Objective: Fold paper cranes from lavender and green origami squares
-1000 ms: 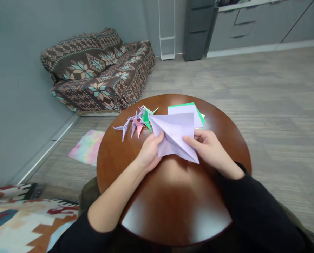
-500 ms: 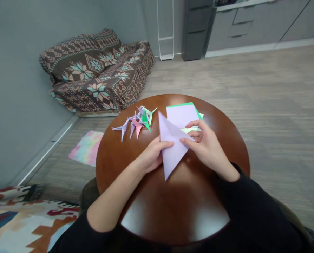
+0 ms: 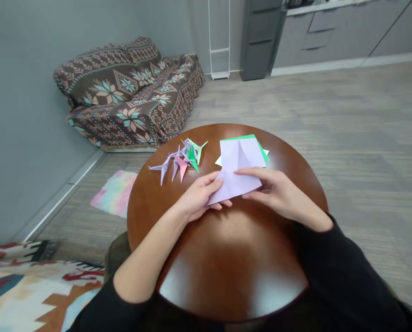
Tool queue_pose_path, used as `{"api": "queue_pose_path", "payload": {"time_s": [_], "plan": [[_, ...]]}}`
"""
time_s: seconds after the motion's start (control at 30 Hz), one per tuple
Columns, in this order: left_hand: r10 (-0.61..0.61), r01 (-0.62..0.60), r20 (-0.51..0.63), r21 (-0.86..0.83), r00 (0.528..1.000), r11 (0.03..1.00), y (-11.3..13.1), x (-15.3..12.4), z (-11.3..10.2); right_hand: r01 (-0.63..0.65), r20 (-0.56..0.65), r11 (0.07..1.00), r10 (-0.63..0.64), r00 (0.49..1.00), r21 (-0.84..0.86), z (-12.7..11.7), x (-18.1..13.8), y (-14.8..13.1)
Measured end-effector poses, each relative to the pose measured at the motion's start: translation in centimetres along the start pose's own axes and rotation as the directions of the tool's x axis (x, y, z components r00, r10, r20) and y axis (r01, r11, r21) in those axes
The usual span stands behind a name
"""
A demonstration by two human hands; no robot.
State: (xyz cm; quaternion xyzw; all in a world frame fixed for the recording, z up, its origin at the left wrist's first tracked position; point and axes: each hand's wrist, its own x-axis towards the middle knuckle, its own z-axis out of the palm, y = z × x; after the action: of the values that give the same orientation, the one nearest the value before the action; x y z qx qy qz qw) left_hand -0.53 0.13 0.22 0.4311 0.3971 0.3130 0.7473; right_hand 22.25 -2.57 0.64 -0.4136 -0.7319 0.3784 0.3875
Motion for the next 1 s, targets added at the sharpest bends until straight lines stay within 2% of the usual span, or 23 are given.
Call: {"api": "queue_pose_path", "payload": {"time_s": [0.1,0.17,0.27,0.37,0.47,0.57,0.67,0.77,0.83,0.9,1.0], "plan": [[0.002,-0.002,-0.008,0.003,1.0,1.0,0.2,0.0,0.1,0.048,-0.131,0.993,-0.062,0.989,-0.107,-0.1,0.2,0.4],[0.062,-0.071,-0.12,-0.071,0.991,0.995,0.3,0.2,0.1,0.044,-0.203,0.992,-0.067,0.977,-0.12,0.0,0.3,0.6],[0.192,-0.252,-0.283,-0.193,0.94,0.948,0.3,0.5,0.0,0.034,-0.354,0.989,-0.085,0.931,-0.146,0.4,0.4,0.6],[0.265,-0.319,-0.245,-0.22,0.933,0.922,-0.1,0.6,0.1,0.049,-0.425,0.977,-0.134,0.895,-0.206,1.2,0.2,0.2],[0.325,-0.362,-0.198,-0.195,0.925,0.911,-0.7,0.7,0.6,0.07,-0.428,0.973,-0.161,0.889,-0.22,2.2,0.0,-0.6],[0.432,-0.466,-0.229,-0.123,0.873,0.876,-1.1,0.7,1.0,0.038,-0.469,0.992,-0.092,0.879,-0.122,3.1,-0.1,-1.5],[0.532,-0.546,-0.243,0.009,0.811,0.838,-1.4,0.7,1.0,0.062,-0.401,0.994,-0.094,0.911,-0.093,3.4,0.0,-1.8],[0.533,-0.544,-0.265,0.036,0.803,0.838,-1.8,0.9,0.9,0.14,-0.332,0.98,-0.18,0.926,-0.142,3.4,0.0,-1.6],[0.519,-0.535,-0.306,0.036,0.798,0.844,-2.1,1.1,0.8,0.173,-0.305,0.955,-0.244,0.92,-0.241,3.4,0.0,-1.5],[0.517,-0.533,-0.338,0.052,0.786,0.845,-2.4,1.4,0.7,0.17,-0.287,0.883,-0.316,0.904,-0.438,3.5,-0.2,-1.4],[0.513,-0.524,-0.365,0.077,0.777,0.848,-2.5,1.6,0.6,0.112,-0.242,0.667,-0.415,0.877,-0.737,3.7,-0.3,-1.7]]}}
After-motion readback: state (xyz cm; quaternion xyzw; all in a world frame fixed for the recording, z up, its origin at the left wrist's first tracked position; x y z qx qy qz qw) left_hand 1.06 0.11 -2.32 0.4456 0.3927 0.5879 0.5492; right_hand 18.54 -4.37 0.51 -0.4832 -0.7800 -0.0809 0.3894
